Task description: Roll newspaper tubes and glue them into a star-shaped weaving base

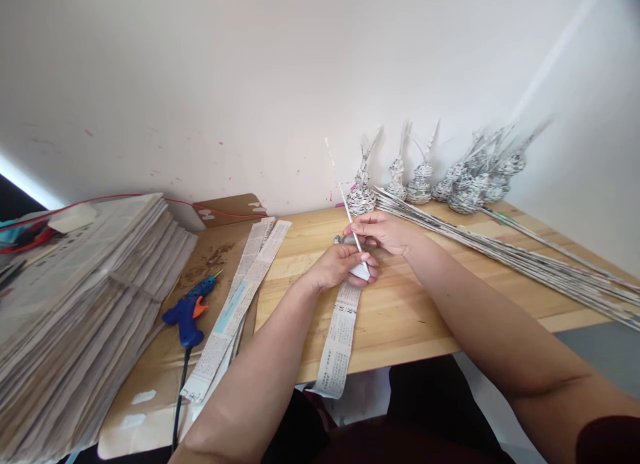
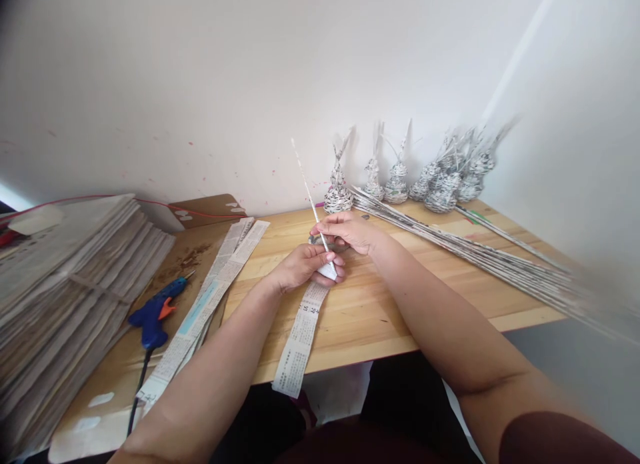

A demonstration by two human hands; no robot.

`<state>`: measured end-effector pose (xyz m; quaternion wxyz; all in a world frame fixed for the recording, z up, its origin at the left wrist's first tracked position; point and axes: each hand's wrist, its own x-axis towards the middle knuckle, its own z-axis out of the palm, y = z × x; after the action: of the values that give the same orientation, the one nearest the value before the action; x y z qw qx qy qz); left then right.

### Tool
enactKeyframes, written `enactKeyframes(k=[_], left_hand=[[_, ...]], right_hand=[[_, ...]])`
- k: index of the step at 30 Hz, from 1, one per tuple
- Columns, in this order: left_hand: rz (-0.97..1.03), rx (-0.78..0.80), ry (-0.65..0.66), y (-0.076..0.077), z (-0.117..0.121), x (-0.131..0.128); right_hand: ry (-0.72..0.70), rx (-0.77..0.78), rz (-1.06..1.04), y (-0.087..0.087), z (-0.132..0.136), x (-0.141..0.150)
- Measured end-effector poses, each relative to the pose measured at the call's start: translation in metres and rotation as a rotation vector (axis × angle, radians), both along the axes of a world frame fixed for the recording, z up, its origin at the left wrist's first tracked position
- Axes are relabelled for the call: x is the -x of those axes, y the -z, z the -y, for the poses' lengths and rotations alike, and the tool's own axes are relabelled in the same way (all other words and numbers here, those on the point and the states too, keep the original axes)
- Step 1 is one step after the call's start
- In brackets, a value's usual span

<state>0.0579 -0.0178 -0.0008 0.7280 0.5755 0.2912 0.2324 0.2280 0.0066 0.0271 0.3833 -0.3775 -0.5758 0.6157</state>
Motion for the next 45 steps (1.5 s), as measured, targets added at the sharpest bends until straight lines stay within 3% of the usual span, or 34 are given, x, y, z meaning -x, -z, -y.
enactKeyframes(k=[5, 10, 15, 20, 28, 33, 36, 43, 45], left_hand=[[0.016, -0.004, 0.036, -0.002, 0.002, 0.0], [0.002, -0.008, 0.004, -0.003, 0.002, 0.0], [0.012, -0.007, 0.031, -0.001, 0.001, 0.0], [0.004, -0.002, 0.015, 0.0, 0.0, 0.0], [0.018, -0.002, 0.017, 0.002, 0.0, 0.0], [0.016, -0.017, 0.049, -0.002, 0.001, 0.002], [0.013, -0.015, 0.091, -0.002, 0.001, 0.002], [0.016, -0.027, 0.107, 0.0, 0.001, 0.003], [0.018, -0.031, 0.1, 0.0, 0.001, 0.003]], right_hand=[[0.116, 0.054, -0.035, 0.001, 0.0, 0.004], [-0.036, 0.044, -0.011, 0.0, 0.0, 0.001], [0.196, 0.005, -0.086, 0.0, -0.001, 0.003], [-0.008, 0.015, -0.039, 0.002, -0.003, -0.002], [0.095, 0.001, 0.016, -0.003, 0.003, 0.005], [-0.112, 0.015, -0.042, 0.002, -0.003, -0.008], [-0.137, 0.029, -0.058, 0.005, -0.006, -0.012], [0.079, 0.042, -0.08, 0.004, -0.006, -0.004], [0.08, 0.035, -0.089, 0.003, -0.005, -0.004]])
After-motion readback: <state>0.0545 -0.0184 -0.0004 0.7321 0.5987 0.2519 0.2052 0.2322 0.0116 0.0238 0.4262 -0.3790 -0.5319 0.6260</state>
